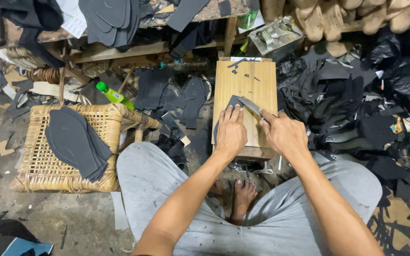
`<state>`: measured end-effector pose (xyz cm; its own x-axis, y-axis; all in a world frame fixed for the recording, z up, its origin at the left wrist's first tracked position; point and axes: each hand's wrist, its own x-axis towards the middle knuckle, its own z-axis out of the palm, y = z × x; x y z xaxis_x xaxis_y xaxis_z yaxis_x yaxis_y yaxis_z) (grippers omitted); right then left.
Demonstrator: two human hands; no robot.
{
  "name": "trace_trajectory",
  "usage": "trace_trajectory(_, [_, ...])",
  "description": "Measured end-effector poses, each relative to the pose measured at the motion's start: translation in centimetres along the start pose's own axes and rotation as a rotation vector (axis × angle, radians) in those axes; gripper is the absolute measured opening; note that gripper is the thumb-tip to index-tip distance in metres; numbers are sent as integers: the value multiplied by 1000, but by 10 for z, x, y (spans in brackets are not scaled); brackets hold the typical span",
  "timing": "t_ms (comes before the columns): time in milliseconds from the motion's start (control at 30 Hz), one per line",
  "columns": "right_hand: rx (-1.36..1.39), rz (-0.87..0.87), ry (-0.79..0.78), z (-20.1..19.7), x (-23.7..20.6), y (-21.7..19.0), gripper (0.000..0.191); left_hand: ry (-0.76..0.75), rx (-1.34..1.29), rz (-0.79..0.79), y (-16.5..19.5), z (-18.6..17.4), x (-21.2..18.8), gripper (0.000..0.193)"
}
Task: The person sits on the floor and uses a knife to trim the edges of black shoe insoles placed on a small wooden board. They repeatedly cut along the perimeter, flip the insole to check the edges, and place the finished pieces into a nearby wicker basket.
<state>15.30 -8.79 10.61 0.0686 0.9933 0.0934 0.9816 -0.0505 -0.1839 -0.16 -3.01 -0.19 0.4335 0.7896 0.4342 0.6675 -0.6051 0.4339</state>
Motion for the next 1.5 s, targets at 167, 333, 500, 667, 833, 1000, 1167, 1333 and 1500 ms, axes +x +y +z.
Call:
trace_trajectory(167, [31, -17, 31, 7, 3, 0, 36, 1, 13, -8, 1, 1, -1, 54])
trace_trajectory(333, [-3, 12, 2, 20, 15, -12, 39, 7, 2, 6, 1, 3, -2, 54])
trace_trajectory(500, [60, 66, -9, 11, 12, -11, 38, 13, 41, 4, 2, 3, -1, 56])
trace_trajectory(667, [6, 123, -63, -1, -12, -4, 40, -11, 38, -9, 4, 4, -4, 55])
trace_trajectory(833, [4, 113, -53, 6, -5, -6, 40, -7, 27, -13, 6, 6, -2, 55])
trace_trajectory(1000, [23, 73, -76, 7, 11, -13, 40, -6, 39, -11, 8, 1, -3, 56])
trace_trajectory(1167, [-37, 141, -140, 1, -1, -17, 42, -1, 28, -19, 11, -2, -3, 57])
trace_trajectory(1333, [-64, 137, -126, 1, 0, -23, 40, -7, 7, -31, 11, 0, -4, 55])
trace_trajectory(1500, [-40, 108, -38, 8, 2, -30, 40, -23, 0, -15, 6, -1, -1, 56])
